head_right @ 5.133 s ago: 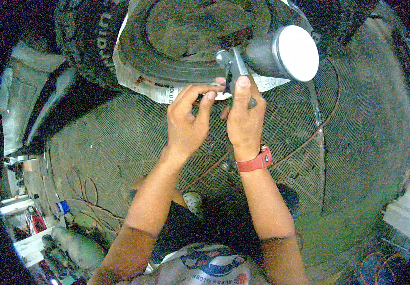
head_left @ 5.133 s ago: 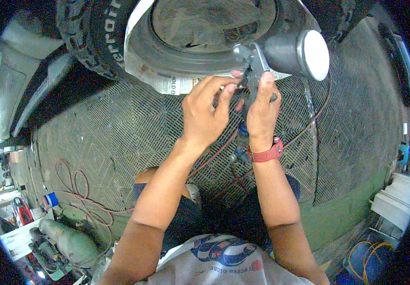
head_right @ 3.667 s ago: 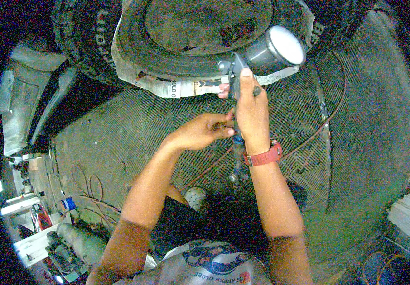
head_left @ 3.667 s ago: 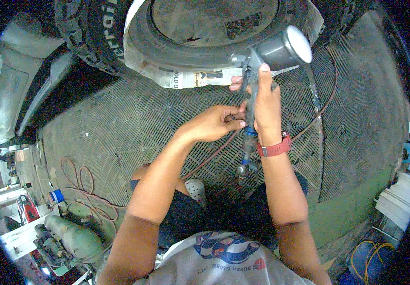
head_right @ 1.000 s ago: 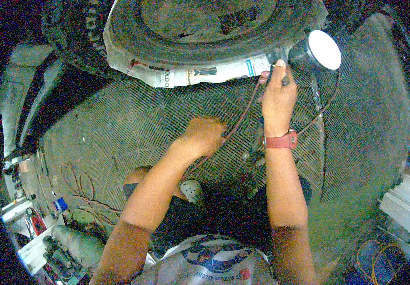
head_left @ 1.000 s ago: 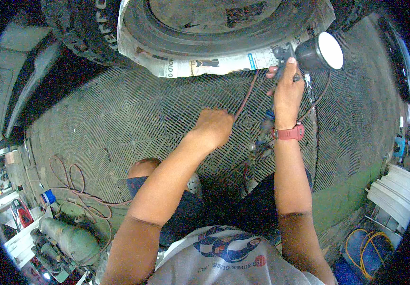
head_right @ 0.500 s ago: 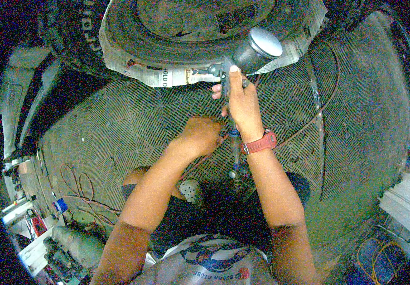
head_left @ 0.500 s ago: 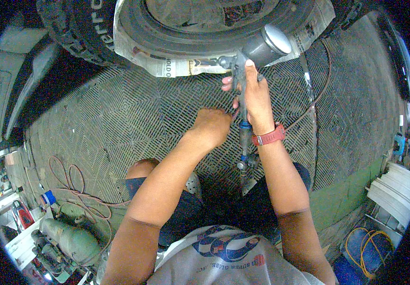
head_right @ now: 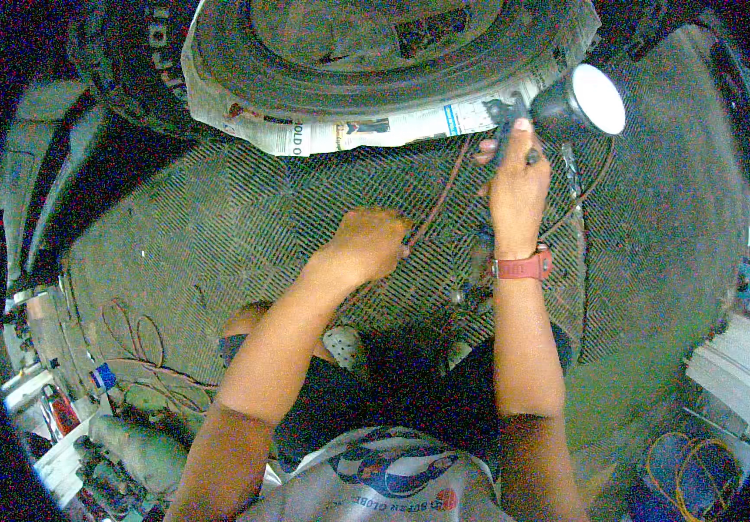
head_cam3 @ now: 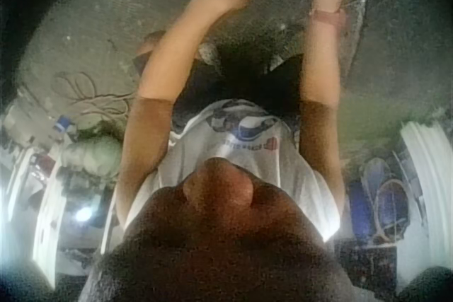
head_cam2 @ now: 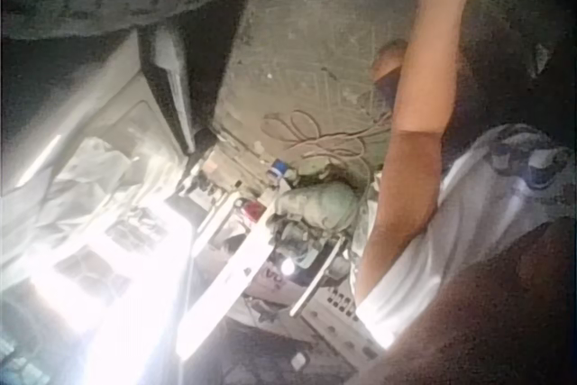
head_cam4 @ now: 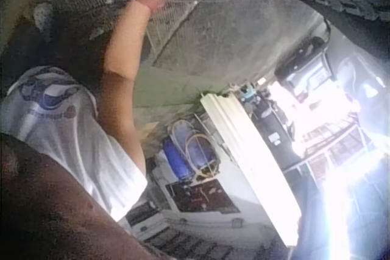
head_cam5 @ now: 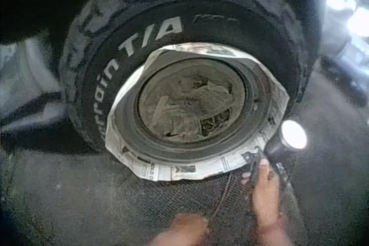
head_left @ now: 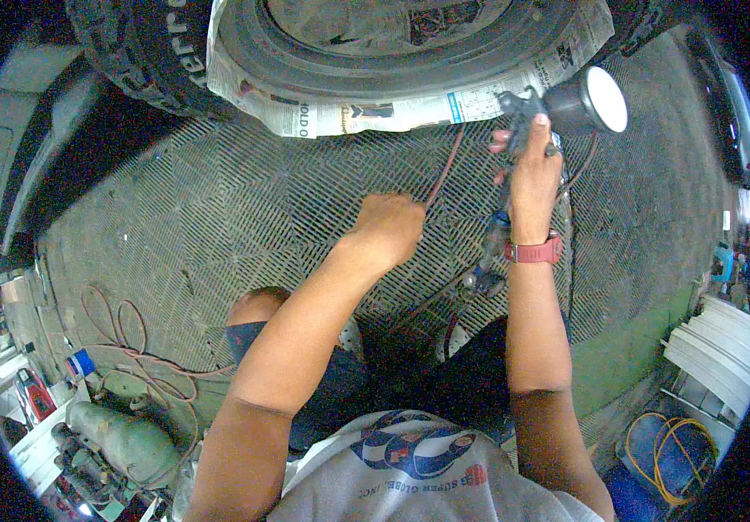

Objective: The person uses a spray gun to apply a white substance to the sidewall of a car tire. The tire is positioned on the floor and partially covered with newspaper to protect the tread. The person moves the spray gun around the tire's circumference to ensure even coverage.

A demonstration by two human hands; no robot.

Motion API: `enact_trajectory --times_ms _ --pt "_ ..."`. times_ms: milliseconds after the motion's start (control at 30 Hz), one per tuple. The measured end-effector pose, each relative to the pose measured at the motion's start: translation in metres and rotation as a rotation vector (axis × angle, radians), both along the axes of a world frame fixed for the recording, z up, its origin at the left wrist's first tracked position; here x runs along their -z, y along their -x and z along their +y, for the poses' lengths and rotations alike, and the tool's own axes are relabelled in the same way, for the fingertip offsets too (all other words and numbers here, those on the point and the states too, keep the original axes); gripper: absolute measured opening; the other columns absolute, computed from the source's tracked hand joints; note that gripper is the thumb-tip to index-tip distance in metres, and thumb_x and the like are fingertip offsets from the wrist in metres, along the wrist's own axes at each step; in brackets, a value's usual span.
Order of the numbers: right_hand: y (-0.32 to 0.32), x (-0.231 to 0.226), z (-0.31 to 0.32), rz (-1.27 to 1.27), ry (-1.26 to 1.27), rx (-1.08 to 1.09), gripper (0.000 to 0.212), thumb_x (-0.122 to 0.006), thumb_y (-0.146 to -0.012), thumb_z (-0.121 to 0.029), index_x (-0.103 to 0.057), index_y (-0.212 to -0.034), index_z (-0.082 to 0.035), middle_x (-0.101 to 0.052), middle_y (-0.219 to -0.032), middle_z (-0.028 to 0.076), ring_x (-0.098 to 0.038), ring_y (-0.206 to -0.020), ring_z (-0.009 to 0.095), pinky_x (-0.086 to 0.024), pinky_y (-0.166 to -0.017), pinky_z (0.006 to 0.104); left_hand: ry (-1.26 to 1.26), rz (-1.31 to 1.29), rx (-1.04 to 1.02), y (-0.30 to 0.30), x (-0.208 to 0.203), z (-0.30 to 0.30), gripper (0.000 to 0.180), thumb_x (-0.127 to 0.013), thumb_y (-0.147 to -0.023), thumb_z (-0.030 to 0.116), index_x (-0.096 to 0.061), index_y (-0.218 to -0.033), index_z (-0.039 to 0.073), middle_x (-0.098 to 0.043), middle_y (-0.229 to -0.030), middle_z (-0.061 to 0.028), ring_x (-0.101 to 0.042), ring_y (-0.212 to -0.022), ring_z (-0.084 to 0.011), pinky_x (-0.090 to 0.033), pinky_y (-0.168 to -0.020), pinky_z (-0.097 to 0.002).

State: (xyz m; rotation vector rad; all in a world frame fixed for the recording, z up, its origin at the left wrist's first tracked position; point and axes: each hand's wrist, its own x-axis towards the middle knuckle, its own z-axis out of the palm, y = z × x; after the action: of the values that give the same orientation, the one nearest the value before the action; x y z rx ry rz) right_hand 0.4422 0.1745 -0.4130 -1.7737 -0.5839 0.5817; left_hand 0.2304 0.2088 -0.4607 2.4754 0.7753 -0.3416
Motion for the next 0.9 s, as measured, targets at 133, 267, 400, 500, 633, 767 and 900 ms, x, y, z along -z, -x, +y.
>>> enact_trajectory --times_ms 133,267,400,500,633,767,900 --pt "-0.003 -0.014 -0.011 -0.133 -0.038 0.079 0.059 -0.044 -0.115 -0.053 -0.069 -0.120 0.001 -0.076 -0.091 0.011 -0.066 -0.061 0.016 -0.052 -0.048 0.0293 0.002 0.059 0.009 -0.005 -0.001 0.000 0.033 -0.078 -0.093 0.029 -0.076 -0.115 0.005 -0.077 -0.110 -0.0192 -0.074 -0.108 -0.0408 -0.059 -0.093 -0.0548" --pt "-0.010 -0.007 -0.016 -0.150 -0.024 0.035 0.062 -0.042 -0.115 -0.055 -0.069 -0.125 0.000 -0.078 -0.097 0.011 -0.071 -0.077 0.017 -0.053 -0.049 0.0283 0.019 0.039 0.004 -0.008 0.000 0.001 0.031 -0.078 -0.093 0.029 -0.077 -0.113 0.005 -0.077 -0.111 -0.0198 -0.074 -0.108 -0.0411 -0.059 -0.092 -0.0554" --pt "0.000 0.000 -0.013 -0.070 0.111 -0.054 0.065 -0.041 -0.115 -0.056 -0.070 -0.125 0.001 -0.078 -0.094 0.011 -0.073 -0.079 0.018 -0.053 -0.050 0.0285 0.023 0.068 0.022 -0.012 -0.006 0.001 0.030 -0.077 -0.094 0.028 -0.077 -0.112 0.004 -0.077 -0.111 -0.0206 -0.074 -0.107 -0.0412 -0.059 -0.091 -0.0552" --pt "0.019 0.013 -0.008 0.085 0.076 -0.171 0.069 -0.040 -0.114 -0.059 -0.070 -0.124 0.002 -0.079 -0.094 0.013 -0.074 -0.077 0.019 -0.052 -0.048 0.0290 0.006 0.065 0.013 -0.011 -0.003 0.000 0.030 -0.076 -0.094 0.027 -0.077 -0.111 0.003 -0.077 -0.110 -0.0210 -0.075 -0.106 -0.0420 -0.060 -0.090 -0.0553" --pt "0.043 0.021 -0.001 0.337 0.016 -0.224 0.061 -0.040 -0.115 -0.053 -0.069 -0.124 0.000 -0.078 -0.092 0.012 -0.076 -0.077 0.020 -0.054 -0.047 0.0321 0.035 0.093 -0.002 -0.011 -0.003 0.000 0.028 -0.075 -0.094 0.027 -0.079 -0.107 0.003 -0.079 -0.105 -0.0217 -0.076 -0.100 -0.0431 -0.060 -0.087 -0.0557" --pt "0.053 0.036 0.004 0.289 0.041 -0.250 0.061 -0.041 -0.115 -0.052 -0.069 -0.124 0.001 -0.078 -0.092 0.012 -0.075 -0.076 0.019 -0.054 -0.046 0.0316 -0.007 0.085 -0.013 -0.004 -0.009 0.000 0.027 -0.075 -0.091 0.026 -0.081 -0.103 0.003 -0.079 -0.103 -0.0224 -0.078 -0.097 -0.0419 -0.061 -0.087 -0.0548" --pt "0.070 0.041 0.013 0.334 0.036 -0.287 0.063 -0.041 -0.115 -0.053 -0.068 -0.123 0.002 -0.077 -0.091 0.013 -0.073 -0.072 0.019 -0.054 -0.045 0.0308 -0.003 0.164 -0.009 0.007 -0.020 0.003 0.023 -0.071 -0.090 0.018 -0.082 -0.105 0.005 -0.080 -0.109 -0.0194 -0.078 -0.103 -0.0369 -0.061 -0.089 -0.0504"
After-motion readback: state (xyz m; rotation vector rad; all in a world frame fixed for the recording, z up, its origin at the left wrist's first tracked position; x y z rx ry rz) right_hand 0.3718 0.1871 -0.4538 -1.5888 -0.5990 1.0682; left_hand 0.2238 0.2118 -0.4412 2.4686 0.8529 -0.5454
